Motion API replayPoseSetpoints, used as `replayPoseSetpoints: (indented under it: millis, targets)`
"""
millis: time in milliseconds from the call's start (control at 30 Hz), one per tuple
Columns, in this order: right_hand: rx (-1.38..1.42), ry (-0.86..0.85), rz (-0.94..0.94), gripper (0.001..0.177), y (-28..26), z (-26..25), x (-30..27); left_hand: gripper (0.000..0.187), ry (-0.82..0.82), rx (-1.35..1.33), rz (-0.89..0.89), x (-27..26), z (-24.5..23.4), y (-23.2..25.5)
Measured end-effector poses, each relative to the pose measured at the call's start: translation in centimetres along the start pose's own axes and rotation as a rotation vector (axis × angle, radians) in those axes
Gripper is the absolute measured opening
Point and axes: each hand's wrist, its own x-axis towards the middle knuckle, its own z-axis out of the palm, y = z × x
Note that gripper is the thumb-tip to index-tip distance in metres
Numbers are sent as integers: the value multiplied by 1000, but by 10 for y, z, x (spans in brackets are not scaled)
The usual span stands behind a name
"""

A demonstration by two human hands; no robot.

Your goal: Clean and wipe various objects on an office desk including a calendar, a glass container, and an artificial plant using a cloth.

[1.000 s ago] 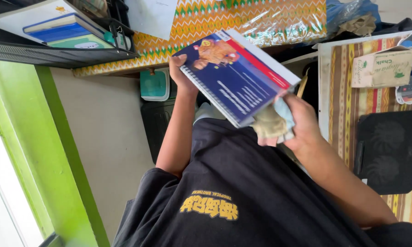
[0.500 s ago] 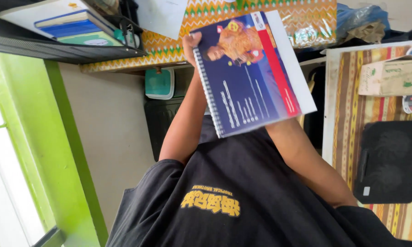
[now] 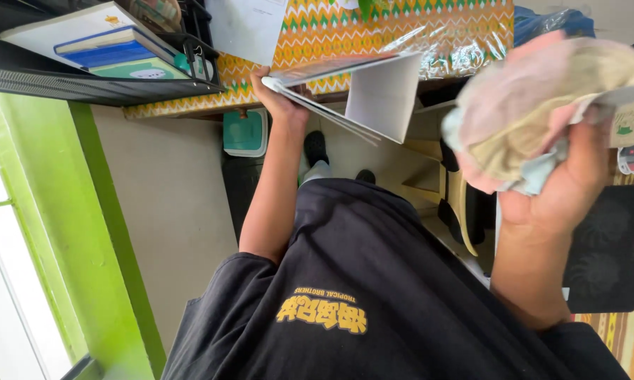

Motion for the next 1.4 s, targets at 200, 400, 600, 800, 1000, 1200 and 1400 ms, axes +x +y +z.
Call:
replayPoseSetpoints:
  millis: [200, 400, 600, 800, 1000, 1200, 1400]
  targets:
    - [-223, -72, -125, 40, 60, -1, 14, 59, 55, 65, -146, 40, -15, 5]
    - [-1215, -368, -693, 26, 99, 47, 50, 59, 63, 154, -243, 98, -32, 12]
    - [-1927, -1069, -529, 70, 165, 76, 119, 74, -104, 304, -485, 118, -2, 25]
    - [-1915, -1260, -125, 16, 204, 63, 137, 66, 97, 433, -299, 163, -29, 9]
    - [-1871, -1073, -286, 7, 234, 78, 143, 68, -30, 749, 230, 128, -12, 0]
    - [-1892, -957, -348, 9, 259, 92, 132, 79, -412, 1019, 23, 13, 91, 88]
    - [-1905, -1109, 106, 52, 223, 138, 144, 77, -467, 1440, 389, 18, 73, 79]
